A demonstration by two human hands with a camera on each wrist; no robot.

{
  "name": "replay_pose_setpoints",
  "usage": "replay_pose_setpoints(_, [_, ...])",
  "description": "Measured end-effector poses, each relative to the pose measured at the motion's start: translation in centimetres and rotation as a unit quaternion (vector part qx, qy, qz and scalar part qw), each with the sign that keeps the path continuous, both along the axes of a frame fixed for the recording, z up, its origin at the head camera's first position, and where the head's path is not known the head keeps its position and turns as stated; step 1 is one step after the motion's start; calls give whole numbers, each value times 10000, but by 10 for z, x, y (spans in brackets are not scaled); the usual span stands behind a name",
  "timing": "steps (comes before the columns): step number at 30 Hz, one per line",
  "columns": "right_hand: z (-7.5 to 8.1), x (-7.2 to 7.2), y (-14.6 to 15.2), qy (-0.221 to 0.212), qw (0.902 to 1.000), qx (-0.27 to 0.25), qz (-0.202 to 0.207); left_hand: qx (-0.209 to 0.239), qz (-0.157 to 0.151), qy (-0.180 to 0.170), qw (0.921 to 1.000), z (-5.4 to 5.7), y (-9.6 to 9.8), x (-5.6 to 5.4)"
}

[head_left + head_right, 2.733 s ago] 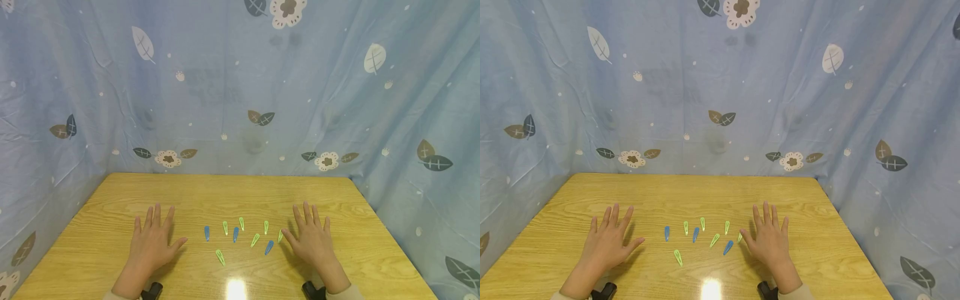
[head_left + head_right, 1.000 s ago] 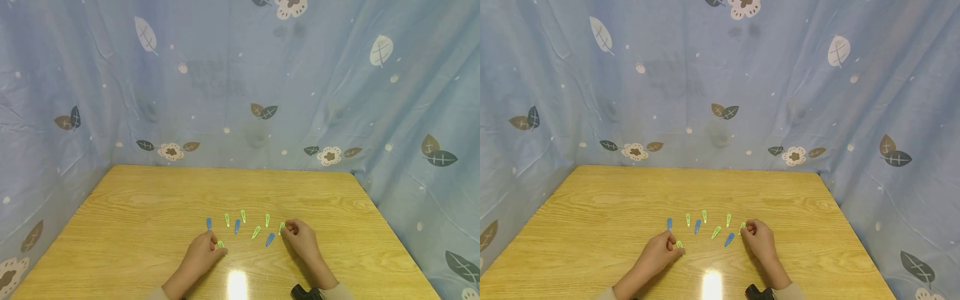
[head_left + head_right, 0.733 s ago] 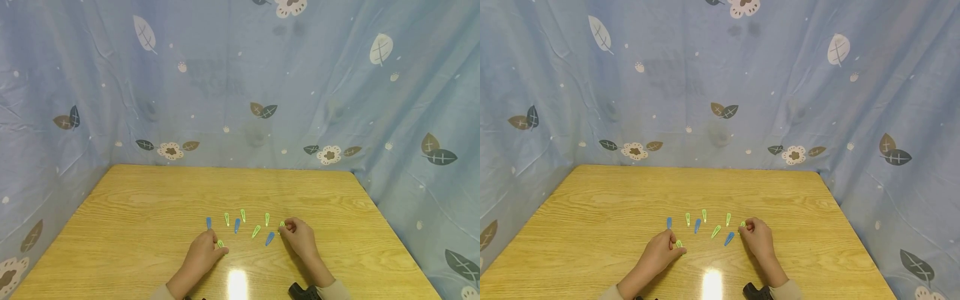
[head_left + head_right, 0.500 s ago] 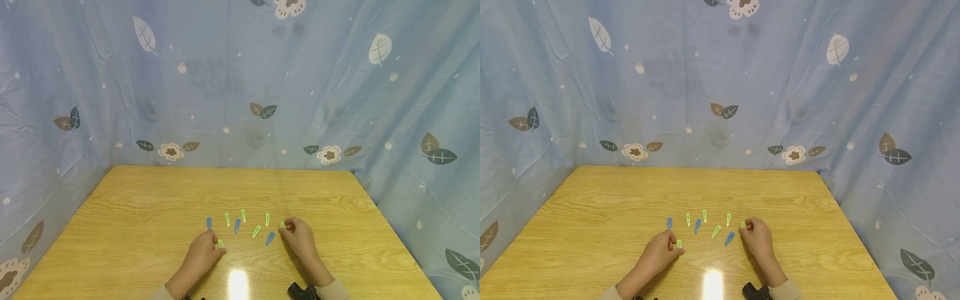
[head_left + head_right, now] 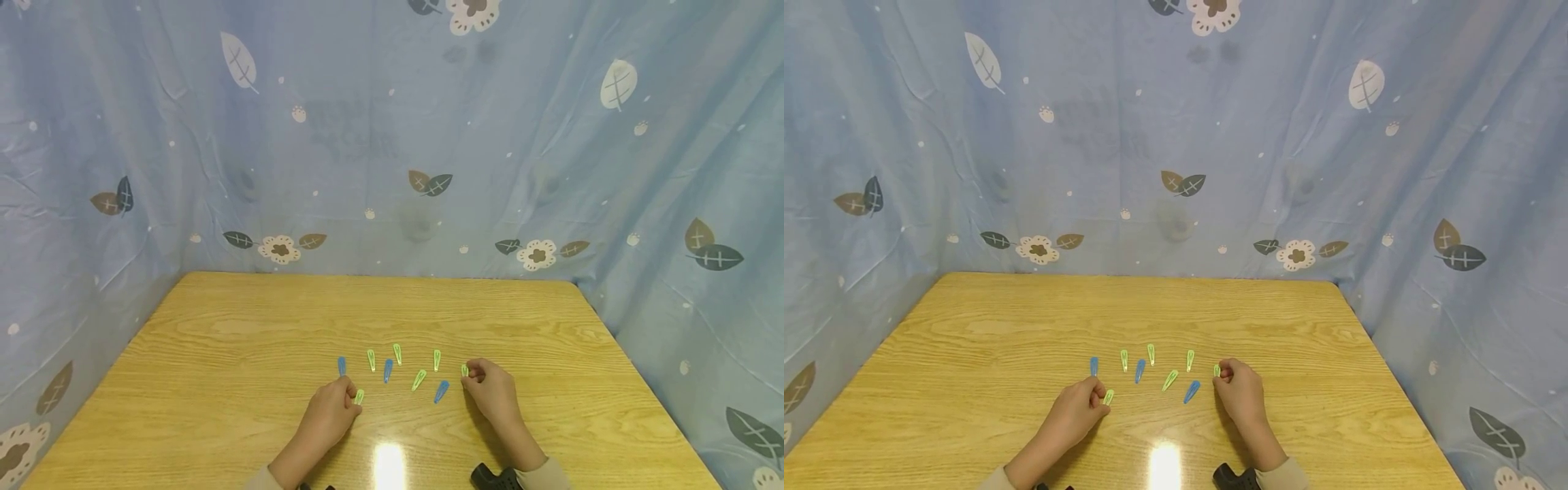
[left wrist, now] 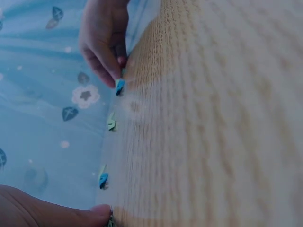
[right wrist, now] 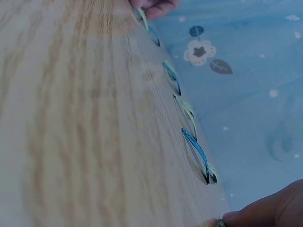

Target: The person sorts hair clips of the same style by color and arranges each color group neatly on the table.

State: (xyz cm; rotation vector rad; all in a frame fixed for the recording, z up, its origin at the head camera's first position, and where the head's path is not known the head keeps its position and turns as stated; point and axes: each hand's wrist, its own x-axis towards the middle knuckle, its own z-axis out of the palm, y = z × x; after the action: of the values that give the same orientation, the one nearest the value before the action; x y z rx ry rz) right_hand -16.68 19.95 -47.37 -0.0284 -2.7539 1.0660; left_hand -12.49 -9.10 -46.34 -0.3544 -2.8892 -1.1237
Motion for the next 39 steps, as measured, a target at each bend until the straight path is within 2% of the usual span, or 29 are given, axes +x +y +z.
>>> replay_pose_setpoints(6, [1, 0, 0, -36, 9999, -106, -11, 17, -3, 7, 10000, -1, 1, 0])
replay_pose_setpoints(23, [-2, -2, 4, -107, 9987, -479, -115, -29, -223, 458, 9987, -2, 0, 1])
replay_pose_setpoints(33, [-1, -4, 8, -495, 9903, -1268, -264, 780, -147, -229, 9966, -1, -4, -3])
replay_pose_setpoints(35, [0, -5, 9, -525, 9878, -1438, -283, 993, -148, -396, 9942, -3, -5, -6])
replay_pose_setpoints(39, [-2, -6, 10, -627, 9802, -1855, -308, 1645, -229, -777, 9830, -5, -7, -11])
